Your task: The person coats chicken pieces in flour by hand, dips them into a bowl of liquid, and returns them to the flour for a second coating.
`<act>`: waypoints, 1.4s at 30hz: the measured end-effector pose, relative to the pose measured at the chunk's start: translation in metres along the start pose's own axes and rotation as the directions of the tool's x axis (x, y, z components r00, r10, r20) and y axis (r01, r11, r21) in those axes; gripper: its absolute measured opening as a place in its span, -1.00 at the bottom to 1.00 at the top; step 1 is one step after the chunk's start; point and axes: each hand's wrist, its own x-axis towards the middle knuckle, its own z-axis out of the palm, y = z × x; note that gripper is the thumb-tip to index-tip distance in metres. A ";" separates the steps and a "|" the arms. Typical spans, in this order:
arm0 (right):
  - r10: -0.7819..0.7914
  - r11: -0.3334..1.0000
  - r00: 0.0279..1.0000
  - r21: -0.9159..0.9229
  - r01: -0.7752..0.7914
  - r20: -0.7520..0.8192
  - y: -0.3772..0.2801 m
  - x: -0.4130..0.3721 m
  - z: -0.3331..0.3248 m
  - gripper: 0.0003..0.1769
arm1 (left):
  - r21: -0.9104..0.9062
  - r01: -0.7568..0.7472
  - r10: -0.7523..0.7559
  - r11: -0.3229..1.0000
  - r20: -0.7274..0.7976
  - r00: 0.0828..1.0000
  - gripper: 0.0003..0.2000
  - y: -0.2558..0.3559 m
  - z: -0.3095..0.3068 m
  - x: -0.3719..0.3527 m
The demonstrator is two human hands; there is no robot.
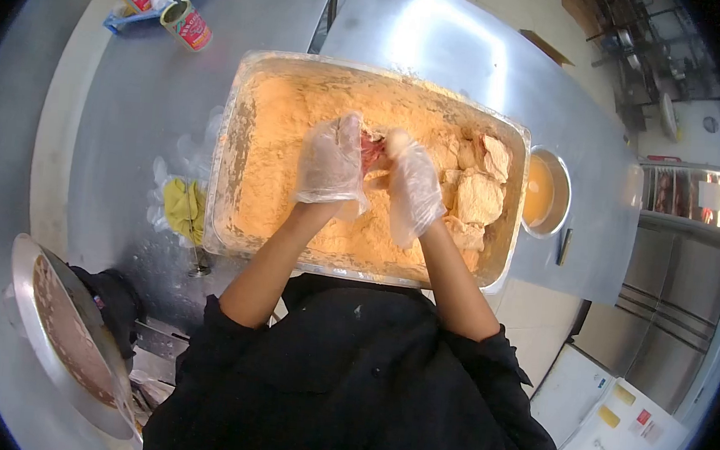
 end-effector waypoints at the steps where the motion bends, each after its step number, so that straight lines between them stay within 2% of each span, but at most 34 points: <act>1: 0.006 0.988 0.998 -0.154 0.002 0.054 -0.013 -0.008 0.007 -0.78 | -0.057 0.028 -0.026 0.998 0.035 0.999 -0.55 0.001 -0.002 0.000; 2: 0.020 0.953 0.994 -0.302 0.013 0.106 -0.020 -0.013 0.011 -0.79 | -0.112 0.056 -0.048 0.992 0.072 0.996 -0.55 0.007 -0.003 -0.001; 3: -0.001 0.973 0.981 -0.227 0.046 0.196 -0.005 0.004 0.000 -0.77 | -0.127 0.130 -0.121 0.983 0.073 0.990 -0.56 0.013 -0.003 -0.003; 5: -0.031 0.974 0.973 -0.211 0.080 0.228 -0.014 -0.005 -0.002 -0.75 | -0.158 0.274 -0.265 0.948 0.077 0.961 -0.58 0.026 -0.001 -0.007; 8: -0.067 0.989 0.940 -0.100 0.106 0.334 -0.015 -0.007 -0.006 -0.74 | -0.161 0.266 -0.251 0.950 0.109 0.962 -0.56 0.004 -0.004 0.010; 9: -0.080 0.993 0.924 -0.049 0.106 0.375 -0.014 -0.006 -0.008 -0.74 | -0.233 0.338 -0.319 0.912 0.116 0.941 -0.58 0.003 -0.003 0.012; 11: -0.077 0.988 0.923 -0.097 0.122 0.378 -0.017 -0.009 -0.009 -0.73 | -0.372 0.464 -0.443 0.804 0.145 0.885 -0.61 0.006 0.000 0.016; 14: -0.085 0.991 0.944 -0.073 0.114 0.319 -0.029 -0.025 0.001 -0.74 | -0.141 0.590 -0.554 0.795 0.229 0.800 -0.63 0.038 -0.010 0.012; 15: -0.090 0.993 0.954 -0.048 0.108 0.288 -0.032 -0.029 0.003 -0.74 | -0.157 0.598 -0.554 0.786 0.249 0.794 -0.63 0.035 -0.012 0.014; 17: -0.019 0.983 0.953 -0.170 0.073 0.301 -0.035 -0.029 -0.004 -0.73 | -0.187 0.613 -0.554 0.767 0.289 0.781 -0.63 0.028 -0.014 0.018; 18: 0.017 0.971 0.953 -0.231 0.056 0.304 -0.036 -0.029 -0.006 -0.72 | -0.198 0.568 -0.511 0.799 0.276 0.814 -0.61 0.028 -0.012 0.017; 20: -0.011 0.958 0.973 -0.276 0.075 0.228 -0.037 -0.033 -0.003 -0.70 | -0.220 0.473 -0.419 0.853 0.250 0.873 -0.57 0.033 -0.007 0.012; 21: -0.028 0.950 0.981 -0.300 0.087 0.194 -0.039 -0.035 -0.001 -0.69 | -0.210 0.473 -0.424 0.856 0.238 0.873 -0.57 0.036 -0.005 0.012; 23: -0.088 0.971 0.967 -0.196 0.136 0.238 -0.044 -0.039 0.003 -0.68 | -0.188 0.479 -0.441 0.857 0.214 0.872 -0.55 0.044 -0.003 0.010; 24: -0.121 0.977 0.959 -0.142 0.161 0.256 -0.048 -0.041 0.006 -0.68 | -0.122 0.472 -0.446 0.873 0.192 0.874 -0.54 0.050 -0.004 0.009; 26: -0.090 0.953 0.968 -0.261 0.152 0.236 -0.062 -0.048 0.011 -0.68 | 0.011 0.452 -0.449 0.892 0.151 0.881 -0.52 0.062 -0.005 0.009; 29: -0.072 0.951 0.977 -0.283 0.127 0.199 -0.058 -0.044 0.013 -0.69 | 0.030 0.265 -0.266 0.964 0.185 0.946 -0.48 0.050 -0.005 0.012; 32: -0.011 0.940 0.989 -0.334 0.061 0.149 -0.062 -0.044 0.008 -0.70 | -0.050 0.258 -0.245 0.965 0.183 0.952 -0.49 0.055 -0.001 0.007; 35: 0.008 0.886 0.984 -0.458 0.076 0.179 -0.062 -0.038 0.007 -0.74 | 0.105 0.118 -0.141 0.987 0.247 0.959 -0.52 0.051 -0.010 0.011; 36: 0.007 0.860 0.979 -0.500 0.098 0.203 -0.060 -0.035 0.008 -0.76 | 0.097 0.170 -0.190 0.981 0.265 0.945 -0.52 0.051 -0.011 0.010; 39: -0.137 0.957 0.972 -0.226 0.180 0.192 -0.041 -0.033 0.015 -0.80 | 0.082 0.331 -0.340 0.940 0.301 0.891 -0.53 0.057 -0.011 0.010; 42: -0.159 0.973 0.968 -0.136 0.186 0.192 -0.043 -0.040 0.019 -0.82 | 0.031 0.473 -0.459 0.881 0.299 0.836 -0.52 0.059 -0.008 0.013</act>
